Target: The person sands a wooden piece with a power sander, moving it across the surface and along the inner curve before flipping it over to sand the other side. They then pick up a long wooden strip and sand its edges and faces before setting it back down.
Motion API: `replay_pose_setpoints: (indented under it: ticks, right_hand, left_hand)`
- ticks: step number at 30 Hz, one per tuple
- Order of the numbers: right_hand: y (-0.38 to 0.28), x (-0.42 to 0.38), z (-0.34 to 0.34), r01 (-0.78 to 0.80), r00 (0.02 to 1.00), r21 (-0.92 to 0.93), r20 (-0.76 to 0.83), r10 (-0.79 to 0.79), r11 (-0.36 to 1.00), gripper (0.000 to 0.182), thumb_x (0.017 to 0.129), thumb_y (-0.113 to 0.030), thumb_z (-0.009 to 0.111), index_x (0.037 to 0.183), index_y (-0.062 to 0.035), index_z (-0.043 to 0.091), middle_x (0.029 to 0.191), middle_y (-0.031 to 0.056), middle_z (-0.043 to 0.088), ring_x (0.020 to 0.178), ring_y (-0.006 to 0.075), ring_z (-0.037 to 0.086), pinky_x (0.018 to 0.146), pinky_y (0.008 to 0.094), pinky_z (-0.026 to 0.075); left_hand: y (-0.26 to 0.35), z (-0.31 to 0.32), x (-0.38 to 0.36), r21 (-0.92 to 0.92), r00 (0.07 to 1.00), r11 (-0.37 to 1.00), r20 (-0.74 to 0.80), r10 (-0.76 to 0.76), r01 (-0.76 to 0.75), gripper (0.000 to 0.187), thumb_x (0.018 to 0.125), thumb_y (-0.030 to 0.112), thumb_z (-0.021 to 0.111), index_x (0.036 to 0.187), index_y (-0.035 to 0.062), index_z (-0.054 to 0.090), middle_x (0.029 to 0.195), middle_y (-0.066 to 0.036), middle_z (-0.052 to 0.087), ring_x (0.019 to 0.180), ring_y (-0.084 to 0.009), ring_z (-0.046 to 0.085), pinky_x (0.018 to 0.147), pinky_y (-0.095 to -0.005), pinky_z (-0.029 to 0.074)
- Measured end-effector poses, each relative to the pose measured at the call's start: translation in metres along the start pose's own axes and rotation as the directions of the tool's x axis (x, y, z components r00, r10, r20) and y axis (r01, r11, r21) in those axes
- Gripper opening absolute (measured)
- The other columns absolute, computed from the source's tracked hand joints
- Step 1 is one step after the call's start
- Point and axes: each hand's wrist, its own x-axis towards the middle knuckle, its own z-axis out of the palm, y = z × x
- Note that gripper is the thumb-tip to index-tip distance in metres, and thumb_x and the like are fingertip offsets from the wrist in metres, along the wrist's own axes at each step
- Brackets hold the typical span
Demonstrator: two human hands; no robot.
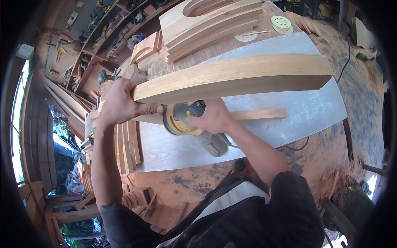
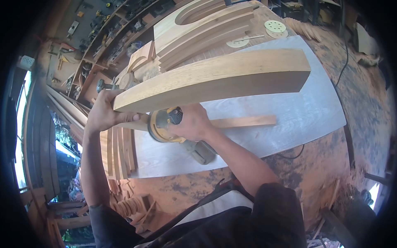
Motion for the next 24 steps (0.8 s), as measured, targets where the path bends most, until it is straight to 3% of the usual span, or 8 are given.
replay_pose_setpoints:
  ticks: [4, 7, 13, 16, 19, 21, 24]
  right_hand:
    - [-0.005, 0.006, -0.005, -0.092, 0.987, 0.003, 0.134, 0.090, 0.996, 0.061, 0.075, -0.029, 0.085, 0.128, -0.0054, 0.069, 0.121, 0.0175, 0.071, 0.117, 0.0350, 0.068, 0.102, 0.0448, 0.054]
    - [-0.012, 0.002, -0.004, -0.109, 0.978, -0.129, 0.164, 0.130, 0.986, 0.060, 0.074, -0.027, 0.086, 0.127, -0.0045, 0.069, 0.122, 0.0184, 0.071, 0.117, 0.0345, 0.067, 0.102, 0.0446, 0.053]
    - [0.000, 0.012, 0.002, -0.048, 0.991, -0.142, 0.120, 0.065, 0.989, 0.060, 0.075, -0.028, 0.085, 0.128, -0.0047, 0.069, 0.123, 0.0172, 0.070, 0.117, 0.0345, 0.067, 0.104, 0.0446, 0.052]
    - [0.001, 0.014, -0.001, 0.068, 0.995, -0.148, 0.079, -0.057, 0.987, 0.060, 0.075, -0.029, 0.084, 0.129, -0.0060, 0.069, 0.123, 0.0172, 0.070, 0.118, 0.0346, 0.067, 0.105, 0.0454, 0.052]
    - [-0.014, 0.015, -0.006, 0.016, 0.990, -0.177, 0.139, 0.009, 0.984, 0.058, 0.076, -0.028, 0.084, 0.128, -0.0072, 0.069, 0.125, 0.0182, 0.069, 0.120, 0.0365, 0.066, 0.104, 0.0473, 0.052]
    - [-0.020, 0.016, -0.007, -0.069, 0.950, -0.195, 0.287, 0.124, 0.978, 0.056, 0.076, -0.027, 0.082, 0.128, -0.0085, 0.070, 0.124, 0.0187, 0.070, 0.120, 0.0389, 0.067, 0.102, 0.0493, 0.054]
    - [-0.019, 0.003, 0.002, 0.015, 0.990, -0.388, 0.134, 0.040, 0.922, 0.052, 0.078, -0.025, 0.081, 0.125, -0.0083, 0.070, 0.119, 0.0187, 0.072, 0.116, 0.0404, 0.068, 0.100, 0.0506, 0.055]
  left_hand:
    - [0.000, -0.004, 0.000, -0.034, 0.999, 0.999, 0.024, -0.038, 0.038, 0.060, 0.072, 0.033, 0.103, 0.114, -0.0042, 0.081, 0.094, -0.010, 0.083, 0.088, -0.0168, 0.078, 0.085, -0.0324, 0.060]
    - [-0.003, 0.002, -0.005, -0.024, 1.000, 0.999, 0.016, -0.024, 0.025, 0.060, 0.072, 0.032, 0.104, 0.114, -0.0046, 0.080, 0.093, -0.010, 0.083, 0.086, -0.0167, 0.078, 0.083, -0.0324, 0.061]
    - [0.001, -0.003, -0.001, 0.005, 1.000, 1.000, 0.002, -0.013, 0.013, 0.061, 0.071, 0.034, 0.104, 0.113, -0.0045, 0.081, 0.092, -0.012, 0.083, 0.086, -0.0172, 0.079, 0.083, -0.0321, 0.060]
    - [-0.002, -0.002, 0.004, -0.008, 1.000, 1.000, 0.016, -0.017, 0.017, 0.061, 0.071, 0.036, 0.103, 0.112, -0.0040, 0.082, 0.092, -0.012, 0.083, 0.085, -0.0182, 0.079, 0.082, -0.0325, 0.060]
    - [-0.012, 0.000, 0.006, -0.023, 0.998, 0.999, -0.049, 0.046, -0.047, 0.057, 0.069, 0.043, 0.104, 0.105, 0.0024, 0.084, 0.087, -0.009, 0.082, 0.080, -0.0189, 0.078, 0.077, -0.0334, 0.060]
    - [-0.011, -0.002, 0.007, 0.001, 0.997, 0.999, -0.057, 0.045, -0.045, 0.058, 0.069, 0.044, 0.104, 0.105, 0.0025, 0.084, 0.085, -0.009, 0.081, 0.079, -0.0193, 0.078, 0.077, -0.0339, 0.060]
    - [-0.010, -0.002, 0.008, 0.015, 0.997, 0.999, -0.069, 0.039, -0.038, 0.059, 0.067, 0.046, 0.103, 0.102, 0.0026, 0.085, 0.084, -0.009, 0.081, 0.078, -0.0204, 0.078, 0.076, -0.0342, 0.060]
